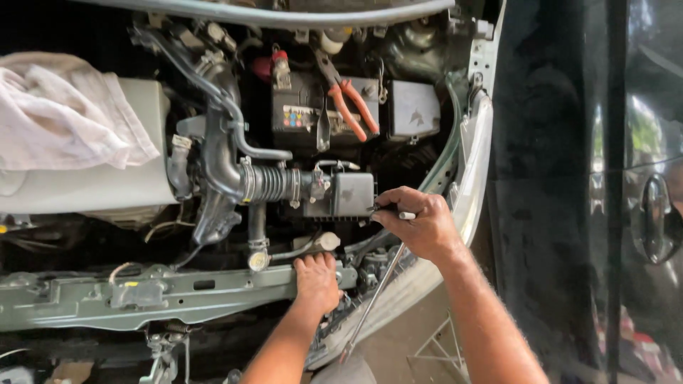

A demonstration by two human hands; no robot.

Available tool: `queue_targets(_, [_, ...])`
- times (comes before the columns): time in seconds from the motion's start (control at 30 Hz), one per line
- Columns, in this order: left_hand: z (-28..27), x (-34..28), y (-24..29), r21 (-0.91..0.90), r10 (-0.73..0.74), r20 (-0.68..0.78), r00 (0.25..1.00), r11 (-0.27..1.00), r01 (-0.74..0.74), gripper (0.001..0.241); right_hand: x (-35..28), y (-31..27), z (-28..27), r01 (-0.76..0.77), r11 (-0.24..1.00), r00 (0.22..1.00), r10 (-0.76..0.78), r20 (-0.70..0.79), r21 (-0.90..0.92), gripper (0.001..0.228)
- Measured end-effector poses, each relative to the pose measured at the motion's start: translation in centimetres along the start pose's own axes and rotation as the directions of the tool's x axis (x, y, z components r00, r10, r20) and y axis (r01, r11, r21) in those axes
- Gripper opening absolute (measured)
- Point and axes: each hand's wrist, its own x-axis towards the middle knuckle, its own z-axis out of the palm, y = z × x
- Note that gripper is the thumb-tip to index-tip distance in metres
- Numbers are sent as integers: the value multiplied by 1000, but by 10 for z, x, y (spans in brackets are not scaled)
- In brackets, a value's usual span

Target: The person uses a wrench to tighten bolts on a component within the car's engine bay. The hands are visible manipulating the tool and the engine parts throughout the process.

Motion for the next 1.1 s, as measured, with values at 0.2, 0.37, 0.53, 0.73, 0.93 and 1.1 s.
queue_targets(0.2, [-8, -6, 2, 1, -31, 35, 999, 1000, 31, 95, 54, -38, -23, 135, 989, 991, -135, 9, -63, 26])
queue_targets(0.37, [6, 2, 1, -32, -27, 13, 1000, 999, 27, 102, 155, -58, -50, 238, 959, 970, -241, -1, -155, 27])
queue_targets(0.53, [32, 19, 3, -20, -35, 30, 999, 999, 35, 110, 261, -97, -55, 16, 928, 1000, -11, 16, -373, 35])
queue_targets(0.73, [52, 40, 5, -42, -60, 131, 990, 997, 66, 118, 343, -70, -18, 179, 862, 982, -187, 30, -474, 33])
queue_targets(0.93, [98, 57, 9, -55, -49, 43, 998, 997, 51, 104, 351, -92, 1, 189, 784, 982, -153, 111, -592, 29])
queue_targets(1.1, [77, 56, 9, -125, -22, 203, 979, 991, 48, 88, 353, -118, 16, 211, 682, 977, -173, 125, -701, 33])
